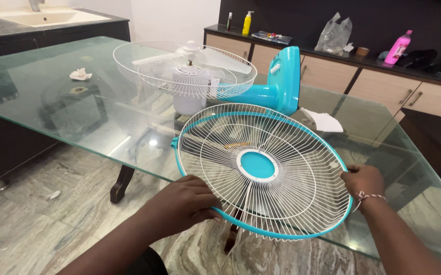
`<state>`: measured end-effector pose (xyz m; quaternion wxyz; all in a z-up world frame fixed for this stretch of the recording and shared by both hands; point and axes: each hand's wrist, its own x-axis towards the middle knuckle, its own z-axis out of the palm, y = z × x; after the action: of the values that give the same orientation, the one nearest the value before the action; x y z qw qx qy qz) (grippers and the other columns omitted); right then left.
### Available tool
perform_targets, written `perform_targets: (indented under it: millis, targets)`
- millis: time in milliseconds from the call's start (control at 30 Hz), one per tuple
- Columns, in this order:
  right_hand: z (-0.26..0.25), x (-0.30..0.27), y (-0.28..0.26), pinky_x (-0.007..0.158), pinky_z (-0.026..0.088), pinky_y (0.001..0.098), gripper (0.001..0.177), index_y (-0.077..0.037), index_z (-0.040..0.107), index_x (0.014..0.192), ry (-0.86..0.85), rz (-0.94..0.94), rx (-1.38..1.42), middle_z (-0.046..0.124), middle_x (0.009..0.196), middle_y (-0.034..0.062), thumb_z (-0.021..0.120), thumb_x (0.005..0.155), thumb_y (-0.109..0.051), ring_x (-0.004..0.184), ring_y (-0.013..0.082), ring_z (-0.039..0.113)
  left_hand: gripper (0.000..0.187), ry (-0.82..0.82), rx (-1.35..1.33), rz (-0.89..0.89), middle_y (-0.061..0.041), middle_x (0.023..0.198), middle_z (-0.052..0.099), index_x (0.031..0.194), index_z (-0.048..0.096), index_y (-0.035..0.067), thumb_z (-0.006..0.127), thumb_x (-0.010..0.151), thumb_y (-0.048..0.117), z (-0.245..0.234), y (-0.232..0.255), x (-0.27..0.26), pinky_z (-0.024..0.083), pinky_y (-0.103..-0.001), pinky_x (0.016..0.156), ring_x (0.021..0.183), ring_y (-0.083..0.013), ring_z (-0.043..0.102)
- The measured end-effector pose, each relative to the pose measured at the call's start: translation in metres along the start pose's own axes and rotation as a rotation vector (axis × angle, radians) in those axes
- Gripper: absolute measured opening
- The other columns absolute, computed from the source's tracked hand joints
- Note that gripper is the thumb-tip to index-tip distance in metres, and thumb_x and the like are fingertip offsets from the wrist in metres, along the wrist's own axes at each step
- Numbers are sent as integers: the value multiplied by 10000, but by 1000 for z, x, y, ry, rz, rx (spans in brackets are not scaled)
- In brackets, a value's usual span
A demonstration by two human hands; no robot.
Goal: The person assembles a table fan on a glass table. They attach the front grill to the fan body, then place the rear grill over it. Finally, they use a screwdriver to tighten a screw on the rear grill to secure it.
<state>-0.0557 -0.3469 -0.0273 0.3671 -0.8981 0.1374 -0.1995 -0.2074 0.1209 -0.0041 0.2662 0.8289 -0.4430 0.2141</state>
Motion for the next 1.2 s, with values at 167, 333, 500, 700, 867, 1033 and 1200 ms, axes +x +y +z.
perform_targets:
  millis: [167, 333, 500, 700, 867, 1033, 1200]
  targets:
    - [10, 3, 3, 813, 568, 401, 335, -49, 807, 1131, 31, -62, -110, 801, 991, 187, 752, 824, -171, 872, 306, 778, 205, 53, 53, -45, -38, 850, 706, 961, 738, 106, 774, 855, 278, -8, -16, -8, 509, -410, 926, 915, -246, 657]
    - [17, 6, 7, 848, 579, 428, 367, -113, 817, 1137, 64, -117, -253, 796, 1009, 178, 732, 808, -251, 911, 348, 768, 234, 224, 284, -40, -40, 1103, 704, 972, 740, 136, 766, 839, 326, -18, -42, -21, 442, -481, 1032, 1179, -288, 591]
    - [19, 9, 8, 851, 583, 438, 375, -124, 825, 1137, 64, -108, -227, 808, 997, 170, 698, 817, -272, 912, 352, 775, 222, 448, 194, -436, -169, 1464, 506, 1054, 763, 175, 695, 921, 340, -17, -83, -21, 419, -520, 1053, 1363, -381, 452]
    - [22, 9, 14, 858, 579, 444, 417, -102, 812, 1175, 82, -95, -230, 799, 993, 205, 708, 810, -274, 904, 374, 772, 672, 515, -365, -1073, -216, 1456, 478, 1373, 535, 92, 775, 826, 399, 8, -133, 6, 481, -490, 1066, 1317, -379, 537]
    - [23, 12, 19, 863, 578, 446, 411, -108, 820, 1169, 88, -94, -229, 803, 991, 199, 703, 812, -277, 909, 375, 769, 533, 294, -967, -1222, -169, 1335, 578, 1227, 690, -75, 757, 811, 251, -8, -177, 15, 617, -479, 974, 1216, -361, 595]
    - [26, 15, 16, 856, 582, 447, 413, -112, 817, 1169, 98, -76, -237, 801, 992, 191, 713, 809, -287, 900, 375, 771, 220, 311, -1191, -1369, -155, 1123, 617, 1012, 646, -2, 713, 838, 114, 4, -213, 22, 620, -419, 839, 983, -282, 650]
    - [26, 14, 19, 854, 587, 440, 417, -120, 819, 1187, 94, -104, -274, 799, 961, 210, 718, 816, -280, 878, 376, 773, 168, 401, -1238, -1334, -76, 828, 505, 848, 598, 21, 764, 817, 28, 25, -239, 18, 480, -316, 624, 677, -166, 435]
